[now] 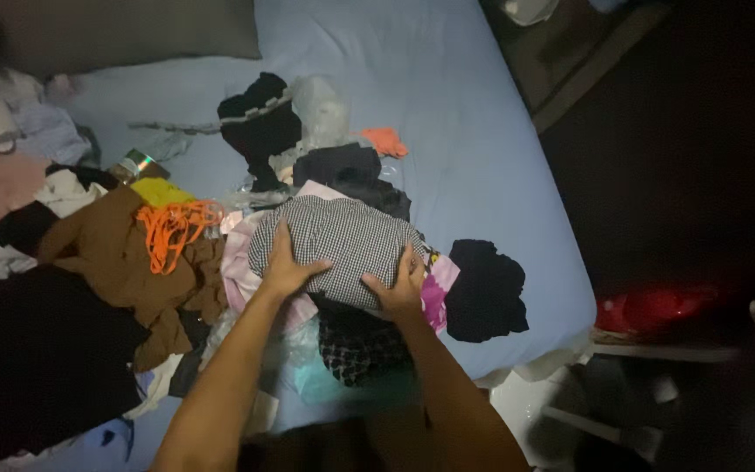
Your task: The person removes folded clothes from a wardrobe and places them on a bed. They then fold a checkered shirt on the bed and place it into a wardrobe drawer. The person also moves a towel and other items between the wardrobe and the bed.
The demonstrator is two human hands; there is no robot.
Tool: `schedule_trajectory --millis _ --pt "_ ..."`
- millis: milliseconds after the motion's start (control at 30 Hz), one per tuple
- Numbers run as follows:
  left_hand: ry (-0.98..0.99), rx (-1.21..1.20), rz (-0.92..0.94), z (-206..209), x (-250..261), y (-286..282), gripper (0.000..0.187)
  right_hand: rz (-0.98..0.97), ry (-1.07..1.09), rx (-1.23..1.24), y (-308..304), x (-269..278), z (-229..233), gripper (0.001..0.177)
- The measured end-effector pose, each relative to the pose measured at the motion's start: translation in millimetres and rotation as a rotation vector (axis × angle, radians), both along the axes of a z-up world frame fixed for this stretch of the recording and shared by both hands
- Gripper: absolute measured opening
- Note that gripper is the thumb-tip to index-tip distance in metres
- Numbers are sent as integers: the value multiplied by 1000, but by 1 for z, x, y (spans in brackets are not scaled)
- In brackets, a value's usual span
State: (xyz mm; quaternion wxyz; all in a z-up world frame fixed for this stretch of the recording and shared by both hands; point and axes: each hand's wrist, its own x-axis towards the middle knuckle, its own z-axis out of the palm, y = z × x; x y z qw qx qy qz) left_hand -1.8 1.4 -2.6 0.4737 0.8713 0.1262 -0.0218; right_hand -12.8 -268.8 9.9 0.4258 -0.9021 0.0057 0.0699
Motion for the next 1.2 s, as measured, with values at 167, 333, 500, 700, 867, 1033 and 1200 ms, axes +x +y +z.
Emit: schedule_trajectory --millis 167,333,500,700,867,1033,1200 --pt "-53 85 -83 11 15 1 142 -20 47 -11 -4 11 5 133" --pt "-46 50 -109 27 30 0 144 34 -8 -122 -3 18 -16 135" --pt "-104 152 -259 25 66 19 148 115 -344 -158 9 64 -65 138" --pt "40 32 -275 8 76 30 161 191 -100 -321 4 100 -80 143" --pt "339 334 -294 17 85 36 159 232 77 -485 0 103 -61 148" --pt "317 523 -412 35 81 42 146 242 168 -265 -5 104 -40 142" --pt "286 541 -491 44 65 42 132 284 128 -215 5 94 -14 131"
